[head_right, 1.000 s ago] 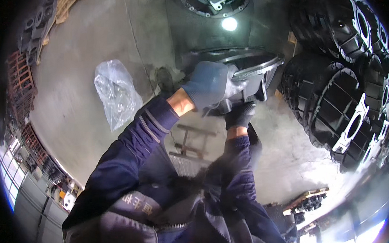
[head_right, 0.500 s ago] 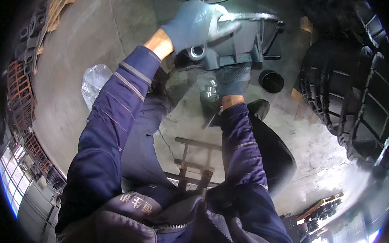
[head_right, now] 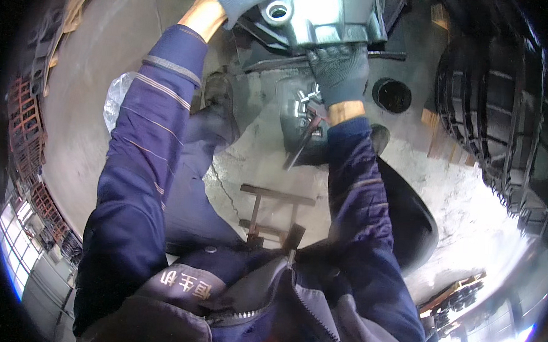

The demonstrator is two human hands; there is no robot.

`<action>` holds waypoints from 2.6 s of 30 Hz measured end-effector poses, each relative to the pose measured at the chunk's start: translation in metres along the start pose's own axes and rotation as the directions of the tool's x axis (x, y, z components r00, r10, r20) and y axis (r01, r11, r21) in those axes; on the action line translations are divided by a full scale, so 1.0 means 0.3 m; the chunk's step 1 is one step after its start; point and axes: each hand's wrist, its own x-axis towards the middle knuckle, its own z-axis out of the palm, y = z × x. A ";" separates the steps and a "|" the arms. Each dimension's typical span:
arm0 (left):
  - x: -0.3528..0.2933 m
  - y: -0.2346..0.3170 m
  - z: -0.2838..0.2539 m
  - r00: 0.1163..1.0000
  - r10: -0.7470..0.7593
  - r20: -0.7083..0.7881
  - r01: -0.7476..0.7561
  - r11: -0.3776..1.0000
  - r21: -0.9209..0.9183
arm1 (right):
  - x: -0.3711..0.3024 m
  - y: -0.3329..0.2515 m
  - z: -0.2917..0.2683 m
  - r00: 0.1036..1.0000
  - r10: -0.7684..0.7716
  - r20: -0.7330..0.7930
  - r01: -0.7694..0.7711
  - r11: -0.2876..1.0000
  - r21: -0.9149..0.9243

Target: The person sits on the floor and assembles a metal housing by inserting brass bushings and tapping them into place with a hammer. They repeatedly pick up bushings, position them in the housing, and strike them to seat them.

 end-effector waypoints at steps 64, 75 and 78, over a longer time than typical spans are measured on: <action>-0.413 0.455 0.057 0.959 -0.149 0.242 0.282 0.396 -0.874 | -0.533 -0.612 0.308 0.797 -0.384 0.466 0.438 -0.163 -0.884; -0.405 0.454 0.033 0.935 -0.241 0.260 0.324 0.282 -0.903 | -0.523 -0.596 0.298 0.710 -0.344 0.614 0.600 -0.160 -0.784; -0.407 0.443 0.031 0.955 -0.195 0.223 0.282 0.370 -0.885 | -0.512 -0.594 0.286 0.732 -0.313 0.605 0.604 -0.112 -0.789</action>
